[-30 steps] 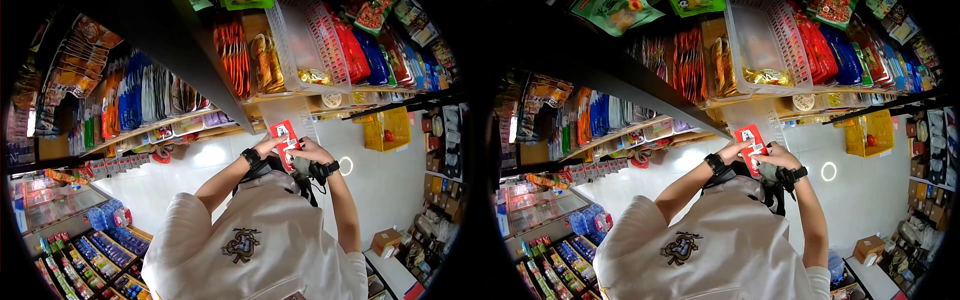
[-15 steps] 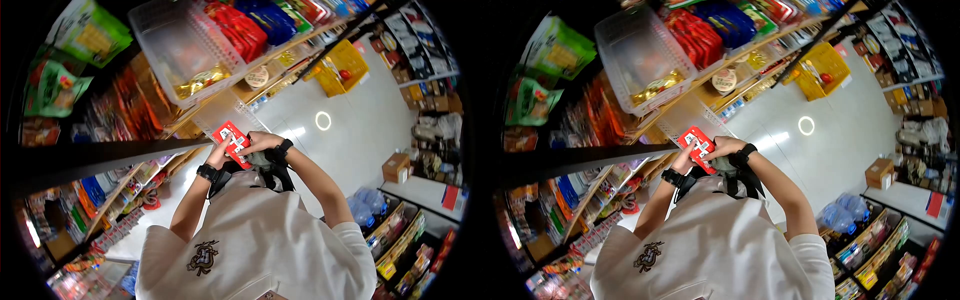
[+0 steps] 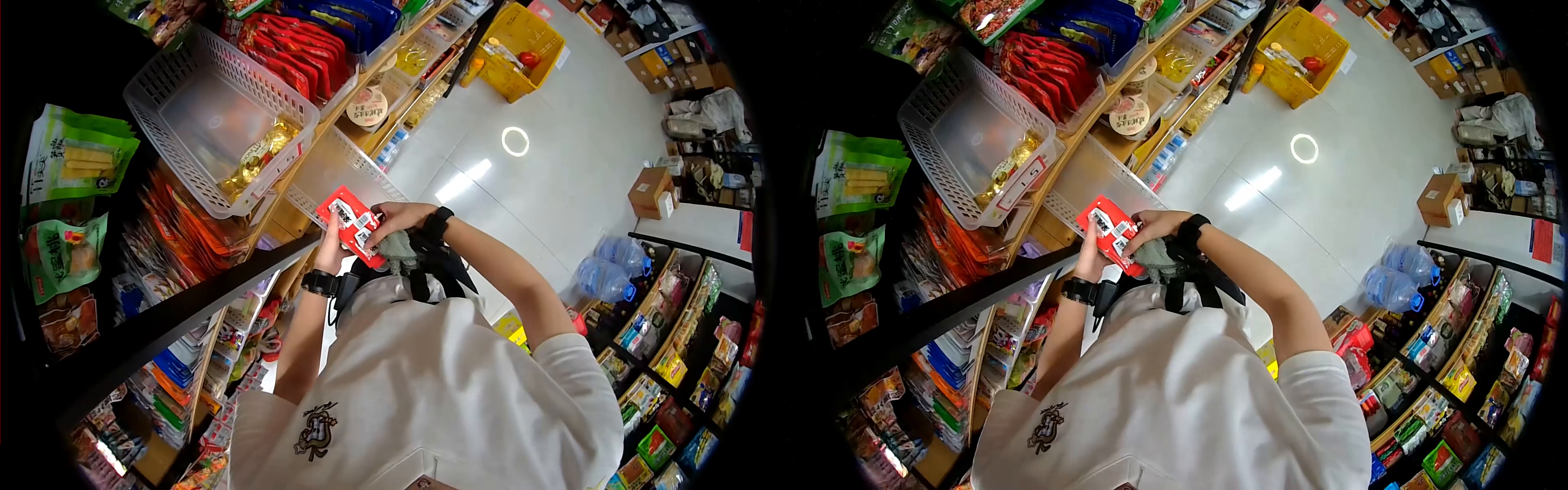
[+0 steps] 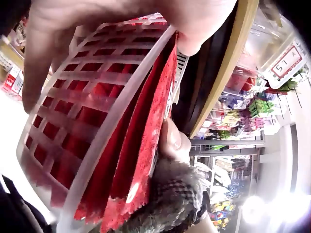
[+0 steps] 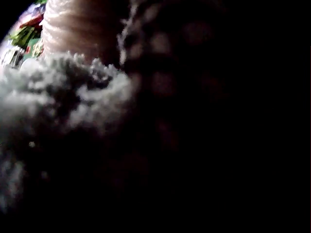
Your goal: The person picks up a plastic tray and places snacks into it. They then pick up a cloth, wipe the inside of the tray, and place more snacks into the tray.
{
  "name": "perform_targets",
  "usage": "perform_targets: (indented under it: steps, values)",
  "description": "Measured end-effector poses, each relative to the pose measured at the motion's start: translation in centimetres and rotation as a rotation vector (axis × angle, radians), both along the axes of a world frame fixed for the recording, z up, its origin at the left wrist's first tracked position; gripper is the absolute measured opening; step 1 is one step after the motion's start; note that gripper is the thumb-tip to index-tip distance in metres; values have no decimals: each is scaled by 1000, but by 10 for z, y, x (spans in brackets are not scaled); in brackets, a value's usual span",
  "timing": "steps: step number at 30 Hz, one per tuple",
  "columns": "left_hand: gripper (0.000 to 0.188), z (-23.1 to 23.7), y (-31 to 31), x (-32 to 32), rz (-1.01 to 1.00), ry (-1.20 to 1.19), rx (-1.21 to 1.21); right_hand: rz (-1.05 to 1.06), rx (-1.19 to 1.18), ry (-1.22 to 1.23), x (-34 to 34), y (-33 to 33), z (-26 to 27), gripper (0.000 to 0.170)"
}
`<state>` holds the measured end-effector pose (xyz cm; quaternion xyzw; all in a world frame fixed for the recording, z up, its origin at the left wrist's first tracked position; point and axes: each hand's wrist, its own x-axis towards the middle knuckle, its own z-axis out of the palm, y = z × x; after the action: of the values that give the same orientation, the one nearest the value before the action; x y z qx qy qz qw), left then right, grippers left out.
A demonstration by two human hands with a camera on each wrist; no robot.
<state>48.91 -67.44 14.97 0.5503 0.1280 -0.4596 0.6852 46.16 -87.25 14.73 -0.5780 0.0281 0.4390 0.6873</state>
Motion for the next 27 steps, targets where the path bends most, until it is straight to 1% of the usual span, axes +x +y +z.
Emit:
perform_targets:
  steps: [1,4,5,6,8,9,10,11,12,14,15,16,17,18,19,20,22,23,24,25,27]
  values:
    - [75,7,-2,1,-52,-15,84,-12,5,-11,0,1,-6,77]
    - [79,3,-2,9,-66,48,68,-166,59,137,-11,-2,-1,75]
    - [82,-11,2,11,-95,15,27,-167,66,94,-14,-3,0,72]
    - [80,-10,-4,10,-20,-9,19,-169,67,46,-13,-4,9,69]
    - [78,-15,-9,10,-15,-35,-82,-221,9,74,-19,-11,37,66]
    - [78,-17,-11,9,-14,-15,-199,-242,62,56,-21,-13,32,66]
    - [80,-18,-10,6,-33,33,-155,-256,122,41,-24,-14,27,66]
    - [80,-14,-10,-1,-12,51,-172,-262,82,-6,-25,-16,31,65]
    - [80,-9,-11,-2,5,53,-186,-232,86,-65,-24,-18,28,64]
    - [81,-9,-18,-14,119,-12,-125,-171,99,-189,-21,-25,20,62]
    - [84,3,-27,-20,182,39,-259,-142,155,-189,-18,-31,50,60]
    - [86,5,-25,-24,160,100,-289,-140,164,-133,-18,-36,50,59]
    - [87,-8,-19,-31,197,124,-264,-118,174,-163,-16,-39,52,59]
    - [88,-4,-22,-33,229,138,-242,-100,184,-204,-11,-41,58,59]
    - [92,-1,-26,-42,240,66,-258,-103,178,-185,-9,-47,67,56]
    - [97,-48,-9,-47,328,218,-237,-85,198,-198,-4,-54,65,54]
    - [102,-49,-1,-59,353,240,89,-84,158,-161,7,-64,65,53]
    - [100,-40,1,-73,404,258,96,-84,156,-179,18,-69,63,50]
    - [98,-31,3,-85,356,237,154,-83,155,-196,26,-69,69,48]
    - [95,-25,2,-82,313,191,197,-150,203,-152,31,-69,80,47]
    - [88,1,3,-75,267,121,282,-104,137,-170,55,-70,74,43]
